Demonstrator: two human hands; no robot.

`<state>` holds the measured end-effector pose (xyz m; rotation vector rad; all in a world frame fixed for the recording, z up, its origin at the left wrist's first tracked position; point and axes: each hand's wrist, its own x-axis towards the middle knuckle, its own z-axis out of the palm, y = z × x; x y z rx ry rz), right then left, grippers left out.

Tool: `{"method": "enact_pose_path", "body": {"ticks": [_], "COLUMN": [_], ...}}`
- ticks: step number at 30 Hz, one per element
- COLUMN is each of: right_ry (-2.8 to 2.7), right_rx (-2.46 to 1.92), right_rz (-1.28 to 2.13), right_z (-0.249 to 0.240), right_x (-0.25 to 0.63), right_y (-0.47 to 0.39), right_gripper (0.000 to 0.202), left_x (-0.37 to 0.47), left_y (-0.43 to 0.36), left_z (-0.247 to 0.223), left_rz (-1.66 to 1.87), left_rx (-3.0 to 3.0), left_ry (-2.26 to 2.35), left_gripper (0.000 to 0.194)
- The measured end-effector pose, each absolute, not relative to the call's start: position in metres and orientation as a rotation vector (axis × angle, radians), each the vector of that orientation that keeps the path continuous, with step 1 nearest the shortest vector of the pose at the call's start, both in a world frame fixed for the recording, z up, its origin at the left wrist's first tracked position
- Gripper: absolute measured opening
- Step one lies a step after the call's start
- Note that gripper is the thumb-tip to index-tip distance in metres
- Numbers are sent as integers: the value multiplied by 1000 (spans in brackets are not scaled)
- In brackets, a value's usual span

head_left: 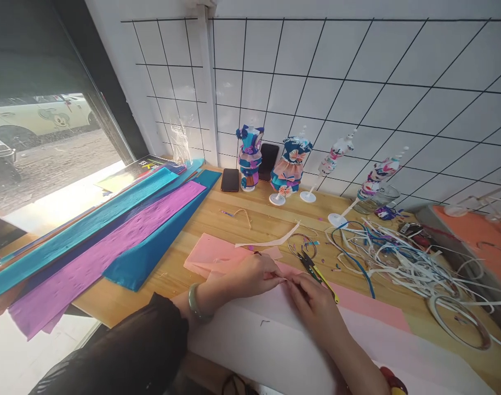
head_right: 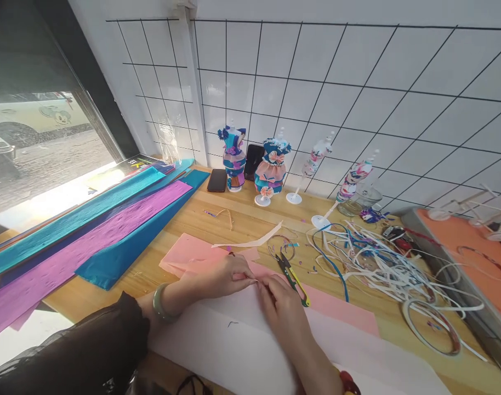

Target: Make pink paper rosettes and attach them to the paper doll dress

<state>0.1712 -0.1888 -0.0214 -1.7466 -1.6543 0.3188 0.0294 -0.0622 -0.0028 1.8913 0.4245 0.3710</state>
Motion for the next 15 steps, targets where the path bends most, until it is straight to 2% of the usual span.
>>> {"method": "enact_pose_path", "body": {"ticks": [5, 10, 15], "right_ry": [-1535, -1271, -1188], "right_rx": [-1733, -1630, -1494], "right_rz": [459, 735, 934], "right_z": [-26, -31, -24], "right_x": [172, 170, 170], "right_y": [-187, -188, -189], "right_gripper": [27, 49, 51], "left_x": [27, 28, 31], "left_y": [-62, -65, -68], "left_z": [-6, -9, -9], "left_rz": [369, 285, 197], "left_rx": [2030, 1627, 1101], "left_ry": [423, 431, 291], "left_gripper": [13, 16, 14]}}
